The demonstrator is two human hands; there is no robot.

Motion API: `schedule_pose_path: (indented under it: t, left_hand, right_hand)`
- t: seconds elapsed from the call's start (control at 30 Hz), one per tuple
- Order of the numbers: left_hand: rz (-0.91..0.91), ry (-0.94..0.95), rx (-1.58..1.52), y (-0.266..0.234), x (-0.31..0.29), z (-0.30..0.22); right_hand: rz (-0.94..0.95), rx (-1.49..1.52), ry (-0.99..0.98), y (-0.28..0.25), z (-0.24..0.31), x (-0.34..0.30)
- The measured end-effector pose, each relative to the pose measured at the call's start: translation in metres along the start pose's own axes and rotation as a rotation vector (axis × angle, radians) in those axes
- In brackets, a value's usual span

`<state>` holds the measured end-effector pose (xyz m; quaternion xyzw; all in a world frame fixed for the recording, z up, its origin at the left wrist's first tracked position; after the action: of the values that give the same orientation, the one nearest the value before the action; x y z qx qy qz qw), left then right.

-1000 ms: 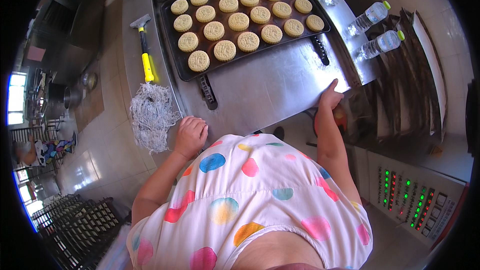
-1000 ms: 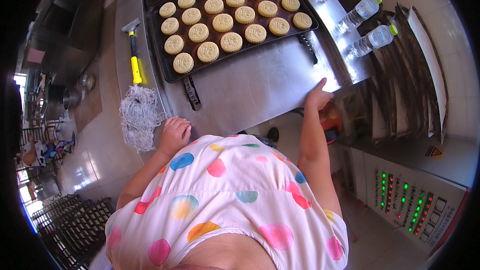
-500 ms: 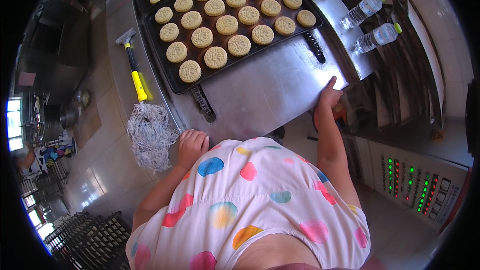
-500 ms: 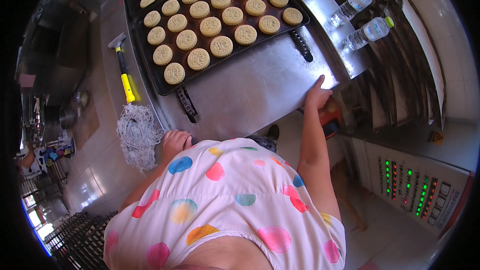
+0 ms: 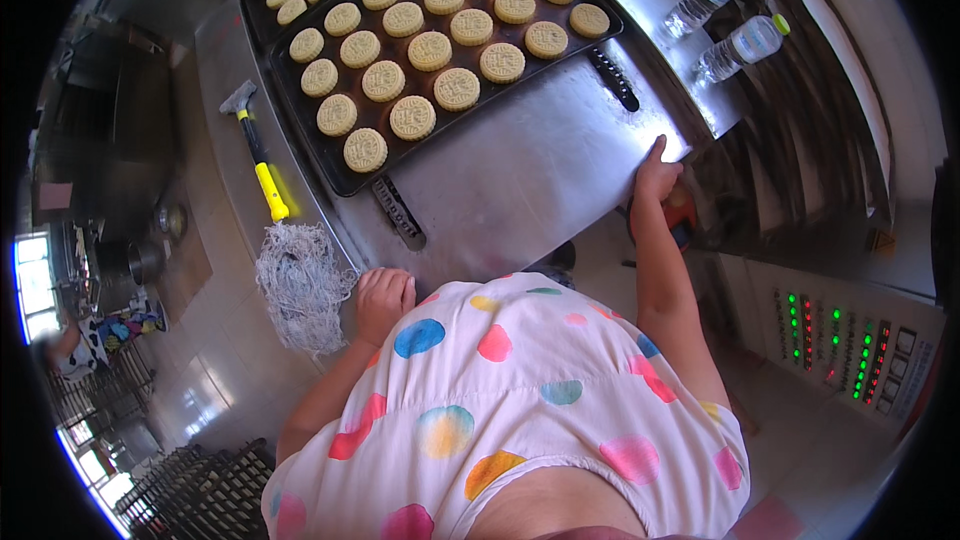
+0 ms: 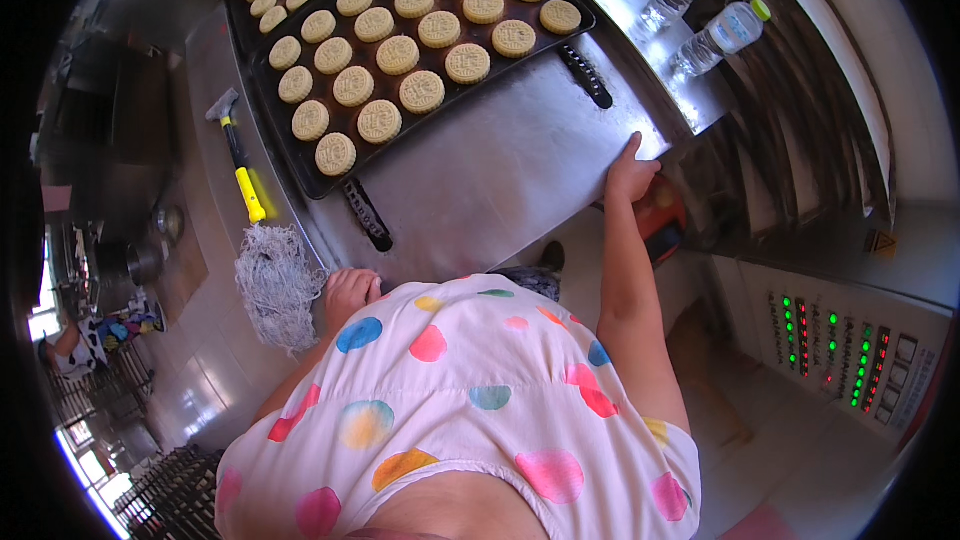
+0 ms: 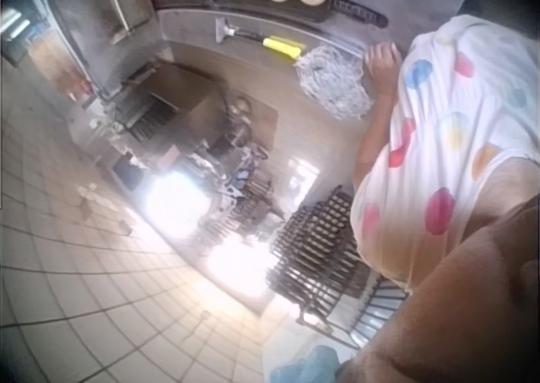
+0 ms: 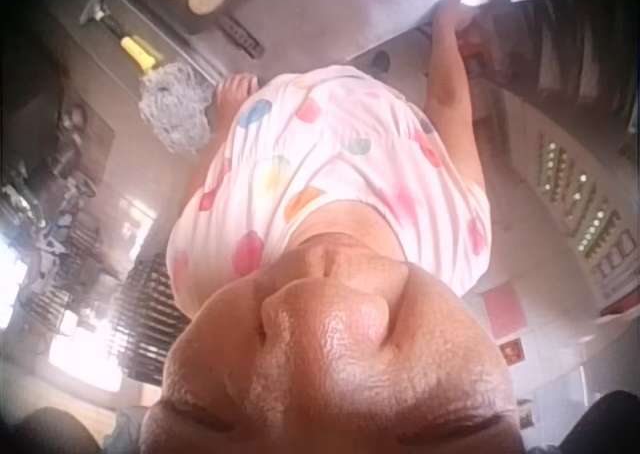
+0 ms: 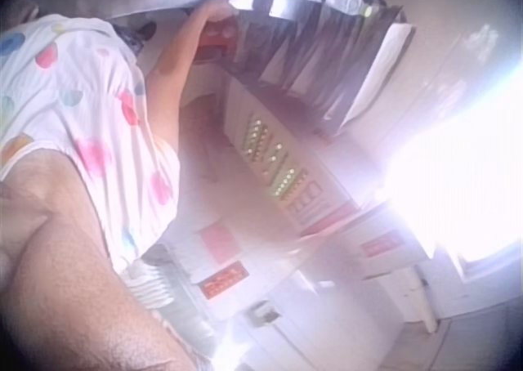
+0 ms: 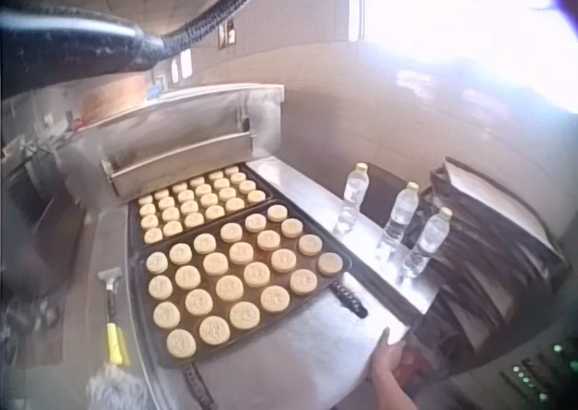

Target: The person organizes trays of patterned cookies by picking up a tray from a rack, placing it on a workspace to check the cookies, and then sliding it into a different slot on a large cooling rack.

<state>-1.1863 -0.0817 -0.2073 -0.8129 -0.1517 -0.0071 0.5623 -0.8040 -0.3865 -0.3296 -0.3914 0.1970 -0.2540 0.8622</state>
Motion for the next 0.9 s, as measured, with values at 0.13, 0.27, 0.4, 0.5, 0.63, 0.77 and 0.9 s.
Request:
schedule_pose_path:
  t: [0.13,0.27,0.4,0.5,0.63,0.77,0.9]
  left_hand:
    - [0.007,0.009,-0.001,0.001,0.0,0.0]
    - [0.001,0.025,0.026,0.002,-0.002,0.0]
    - [-0.009,0.006,0.031,0.003,-0.002,-0.002]
    - [-0.009,-0.036,0.048,0.001,-0.002,-0.004]
    - [-0.026,-0.086,0.079,0.001,-0.003,-0.002]
    - [-0.097,-0.168,0.118,0.004,-0.006,0.016]
    - [-0.112,-0.084,0.139,0.008,0.007,0.041]
  right_hand:
    - [-0.015,-0.006,0.006,0.003,-0.004,0.003]
    - [-0.012,-0.01,-0.003,0.005,-0.007,0.004]
    - [-0.004,0.007,-0.012,0.004,-0.006,0.003]
    - [0.005,0.018,0.019,0.004,-0.008,0.002]
    - [-0.008,0.107,-0.002,0.01,-0.016,0.008]
    - [0.068,-0.067,-0.022,0.026,-0.028,0.021]
    - [0.1,-0.154,-0.007,0.036,-0.038,0.033]
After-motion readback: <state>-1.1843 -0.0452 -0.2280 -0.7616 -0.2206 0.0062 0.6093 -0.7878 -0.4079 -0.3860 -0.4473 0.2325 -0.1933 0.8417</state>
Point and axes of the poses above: each hand's wrist, its own x-axis towards the middle knuckle, its own y-axis out of the palm, z = x × y, the point moved 4 cm from there along x, towards the middle knuckle, and after that the axes turned 3 degrees about -x, right-handed, at the moved point
